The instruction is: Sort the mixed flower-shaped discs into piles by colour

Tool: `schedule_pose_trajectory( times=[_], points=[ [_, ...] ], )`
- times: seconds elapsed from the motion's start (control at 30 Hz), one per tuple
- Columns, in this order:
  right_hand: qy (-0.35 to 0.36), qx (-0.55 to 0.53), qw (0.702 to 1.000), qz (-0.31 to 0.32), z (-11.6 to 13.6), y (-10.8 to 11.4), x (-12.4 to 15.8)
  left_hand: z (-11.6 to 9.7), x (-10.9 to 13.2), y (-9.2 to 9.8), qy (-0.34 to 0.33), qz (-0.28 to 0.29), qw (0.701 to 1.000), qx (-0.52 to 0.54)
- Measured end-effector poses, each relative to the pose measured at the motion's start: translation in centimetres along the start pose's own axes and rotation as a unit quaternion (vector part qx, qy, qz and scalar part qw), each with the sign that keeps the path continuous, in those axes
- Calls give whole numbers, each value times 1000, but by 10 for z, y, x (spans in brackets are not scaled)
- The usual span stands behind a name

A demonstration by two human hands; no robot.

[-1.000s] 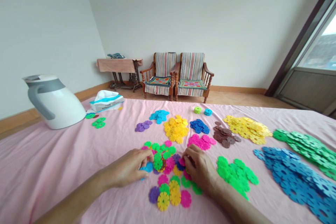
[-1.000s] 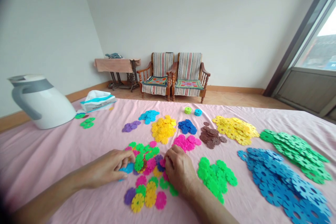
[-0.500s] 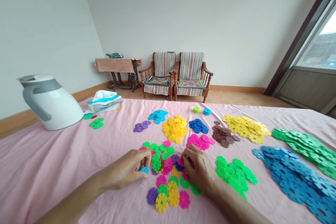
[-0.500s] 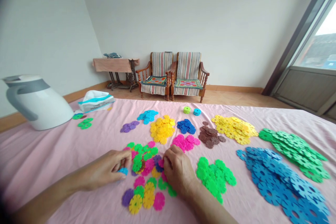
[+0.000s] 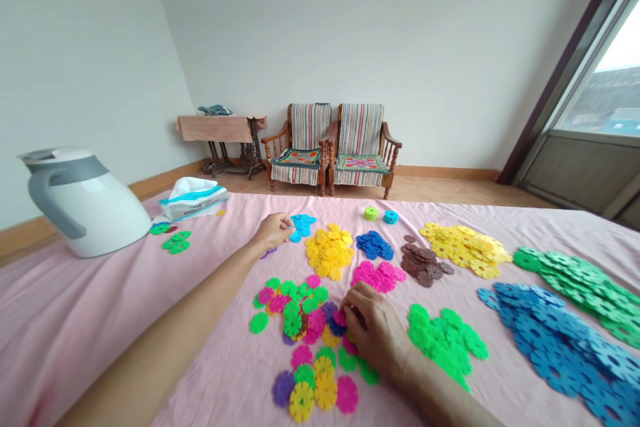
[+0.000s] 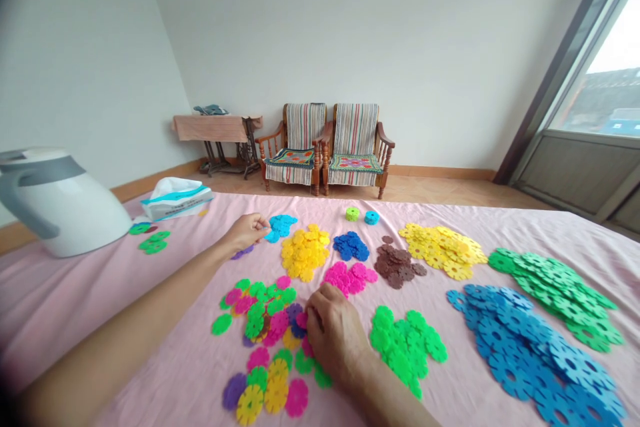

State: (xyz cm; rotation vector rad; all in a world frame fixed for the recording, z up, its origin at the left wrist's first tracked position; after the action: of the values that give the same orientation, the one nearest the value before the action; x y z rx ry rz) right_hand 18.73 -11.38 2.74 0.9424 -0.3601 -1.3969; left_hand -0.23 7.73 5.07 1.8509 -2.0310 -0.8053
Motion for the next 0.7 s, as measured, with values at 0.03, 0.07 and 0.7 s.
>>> schedule_pose_trajectory(
  times=[0.03, 0.07, 0.7],
  points=[
    [0, -1, 1000, -2, 0, 0, 0, 2, -10, 0, 5, -23, 1000, 3],
    [-1, -1, 1000, -3, 0, 0, 0, 4, -17, 1, 9, -44, 999, 6],
    [23, -13, 1000, 2, 11, 3, 5, -46, 111, -25, -203, 92, 966, -130]
  ],
)
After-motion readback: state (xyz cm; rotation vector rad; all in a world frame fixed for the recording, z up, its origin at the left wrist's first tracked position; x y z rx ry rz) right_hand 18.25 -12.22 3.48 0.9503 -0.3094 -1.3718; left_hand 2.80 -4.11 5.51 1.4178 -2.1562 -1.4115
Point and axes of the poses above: each hand's wrist, its own x-axis away from the middle knuckle, its own y-axis out of the back of the hand, z = x × y, the point moved 7 cm from there along -x, towards the middle knuckle, and after that the axes turned 3 degrees about -y, right-handed, at the moved point
